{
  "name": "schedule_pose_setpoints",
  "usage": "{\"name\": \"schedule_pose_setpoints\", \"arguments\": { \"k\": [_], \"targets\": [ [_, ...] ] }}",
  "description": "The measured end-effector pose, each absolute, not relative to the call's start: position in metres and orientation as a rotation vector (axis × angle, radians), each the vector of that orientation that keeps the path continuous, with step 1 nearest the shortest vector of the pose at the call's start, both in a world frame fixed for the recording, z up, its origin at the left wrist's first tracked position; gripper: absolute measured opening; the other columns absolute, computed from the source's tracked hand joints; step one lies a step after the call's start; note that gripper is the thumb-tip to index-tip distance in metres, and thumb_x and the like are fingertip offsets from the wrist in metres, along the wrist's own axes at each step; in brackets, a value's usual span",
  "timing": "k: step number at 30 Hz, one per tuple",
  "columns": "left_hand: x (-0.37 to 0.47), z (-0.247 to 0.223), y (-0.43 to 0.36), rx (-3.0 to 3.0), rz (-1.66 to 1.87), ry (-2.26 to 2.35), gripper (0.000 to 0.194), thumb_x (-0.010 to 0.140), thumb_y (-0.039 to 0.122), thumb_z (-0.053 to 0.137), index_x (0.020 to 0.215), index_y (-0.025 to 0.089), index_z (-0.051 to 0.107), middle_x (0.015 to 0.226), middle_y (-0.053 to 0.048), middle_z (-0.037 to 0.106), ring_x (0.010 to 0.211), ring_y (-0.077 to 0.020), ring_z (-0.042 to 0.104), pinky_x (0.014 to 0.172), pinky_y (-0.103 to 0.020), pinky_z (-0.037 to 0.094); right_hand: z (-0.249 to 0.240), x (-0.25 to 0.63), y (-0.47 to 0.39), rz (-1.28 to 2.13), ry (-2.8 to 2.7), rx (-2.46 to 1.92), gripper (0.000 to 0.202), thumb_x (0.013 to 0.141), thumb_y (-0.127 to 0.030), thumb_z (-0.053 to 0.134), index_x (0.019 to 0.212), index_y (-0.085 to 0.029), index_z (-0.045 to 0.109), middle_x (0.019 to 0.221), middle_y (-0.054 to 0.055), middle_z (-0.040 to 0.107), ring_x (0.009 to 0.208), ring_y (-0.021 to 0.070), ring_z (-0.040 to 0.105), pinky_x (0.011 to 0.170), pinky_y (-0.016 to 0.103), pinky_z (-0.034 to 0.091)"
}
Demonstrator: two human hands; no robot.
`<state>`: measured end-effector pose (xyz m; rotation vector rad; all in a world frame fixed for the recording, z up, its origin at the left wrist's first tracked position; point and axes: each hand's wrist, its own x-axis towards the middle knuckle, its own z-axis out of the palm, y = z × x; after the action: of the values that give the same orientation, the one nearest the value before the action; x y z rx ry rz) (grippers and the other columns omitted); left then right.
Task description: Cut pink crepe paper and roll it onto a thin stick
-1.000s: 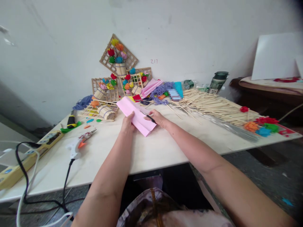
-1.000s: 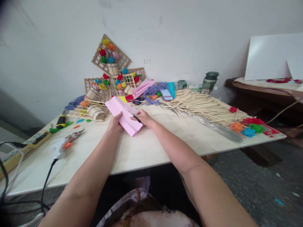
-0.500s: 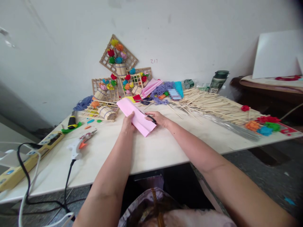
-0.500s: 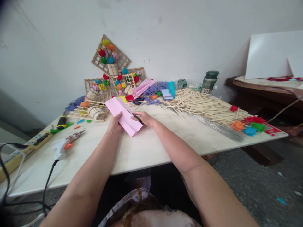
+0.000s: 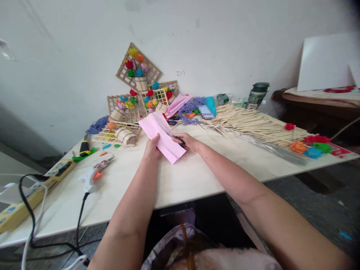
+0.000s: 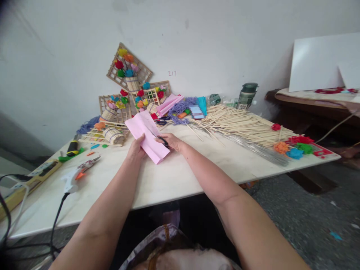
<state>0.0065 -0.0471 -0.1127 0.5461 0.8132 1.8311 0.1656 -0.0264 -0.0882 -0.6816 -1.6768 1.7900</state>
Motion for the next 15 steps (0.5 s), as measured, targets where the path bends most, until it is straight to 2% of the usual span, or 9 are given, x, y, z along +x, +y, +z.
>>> {"name": "schedule_pose_setpoints", "arguments": {
  "k": [7, 15],
  "targets": [
    [0.009, -0.114, -0.046, 0.581, 1.783, 0.825, 0.033, 0.066, 0.012, 0.064, 0.098, 0.013, 0.056, 0.08, -0.008, 0.067, 0.074, -0.0223, 0.064, 0.082, -0.046, 0.05, -0.089, 0.167, -0.024, 1.754, -1.673, -0.692, 0.02, 0.068, -0.034, 0.06, 0.072, -0.015, 0.056, 0.047, -0.008, 0.044, 0.036, 0.0044, 0.033, 0.036, 0.018, 0.025],
    [0.01, -0.115, -0.045, 0.592, 1.776, 0.853, 0.032, 0.064, 0.013, 0.066, 0.095, 0.013, 0.058, 0.079, -0.007, 0.067, 0.075, -0.0222, 0.065, 0.083, -0.044, 0.05, -0.103, 0.164, -0.013, 1.773, -1.645, -0.662, 0.031, 0.063, -0.041, 0.067, 0.074, -0.014, 0.058, 0.053, -0.005, 0.051, 0.044, 0.0061, 0.042, 0.041, 0.018, 0.03]
  ]
}}
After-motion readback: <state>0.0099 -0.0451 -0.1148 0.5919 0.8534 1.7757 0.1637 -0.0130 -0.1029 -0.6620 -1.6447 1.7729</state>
